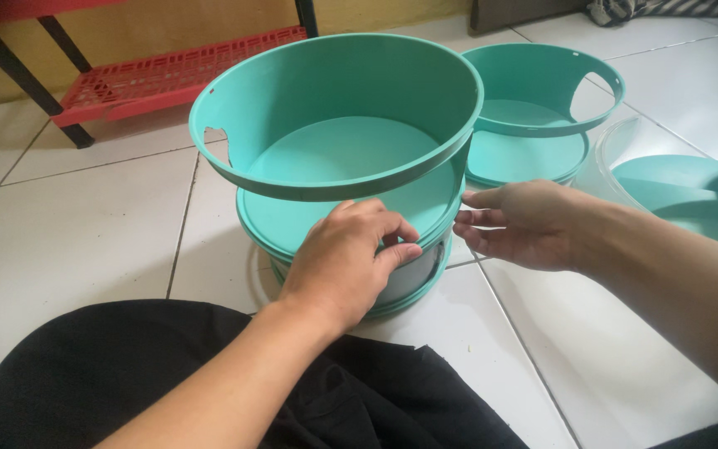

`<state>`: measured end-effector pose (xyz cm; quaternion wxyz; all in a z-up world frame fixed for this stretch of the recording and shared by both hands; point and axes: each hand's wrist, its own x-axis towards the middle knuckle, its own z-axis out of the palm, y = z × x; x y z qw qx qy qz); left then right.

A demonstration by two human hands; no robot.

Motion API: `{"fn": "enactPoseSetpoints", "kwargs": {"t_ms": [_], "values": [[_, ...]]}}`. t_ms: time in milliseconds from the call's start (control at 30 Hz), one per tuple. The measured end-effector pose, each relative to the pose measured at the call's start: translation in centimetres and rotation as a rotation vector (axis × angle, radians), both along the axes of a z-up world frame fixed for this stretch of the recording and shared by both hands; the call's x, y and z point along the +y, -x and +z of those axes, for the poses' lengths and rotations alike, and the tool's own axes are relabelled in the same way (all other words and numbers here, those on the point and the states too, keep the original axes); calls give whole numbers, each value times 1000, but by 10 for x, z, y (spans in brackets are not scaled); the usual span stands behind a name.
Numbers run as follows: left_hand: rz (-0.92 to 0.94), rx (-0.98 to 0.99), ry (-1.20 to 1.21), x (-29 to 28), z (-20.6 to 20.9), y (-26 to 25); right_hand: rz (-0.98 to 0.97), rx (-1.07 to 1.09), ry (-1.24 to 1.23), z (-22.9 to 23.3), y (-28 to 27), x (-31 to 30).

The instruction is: The person assembles a multi-tiered teal plastic container by hand, stacking and interlocking the tiers and then attaching a clear lid. The person sits on the floor during the task.

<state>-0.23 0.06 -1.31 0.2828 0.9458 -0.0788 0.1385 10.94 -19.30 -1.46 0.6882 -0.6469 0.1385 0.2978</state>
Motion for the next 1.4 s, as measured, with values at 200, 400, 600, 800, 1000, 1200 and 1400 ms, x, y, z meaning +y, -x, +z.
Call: {"fn": "enactPoseSetpoints", "kwargs": {"t_ms": [200, 400, 600, 800, 1000, 1200, 1400], "values": [[7, -38, 176, 8, -15, -2, 32, 15, -60, -10, -7, 2], [21, 41, 278, 14, -17, -4, -1, 32, -89, -16, -14, 5], [29, 42, 265, 13, -17, -6, 36, 10, -101, -18, -18, 5], [10, 55, 251, 20, -17, -7, 7, 31, -112, -19, -20, 5], [-11, 84, 260, 28, -12, -4, 3, 68, -156, -24, -27, 3], [7, 70, 265, 28, -14, -5, -26, 45, -147, -26, -31, 9], [5, 61, 238, 21, -16, -11, -47, 32, -212, -20, -26, 6]]}}
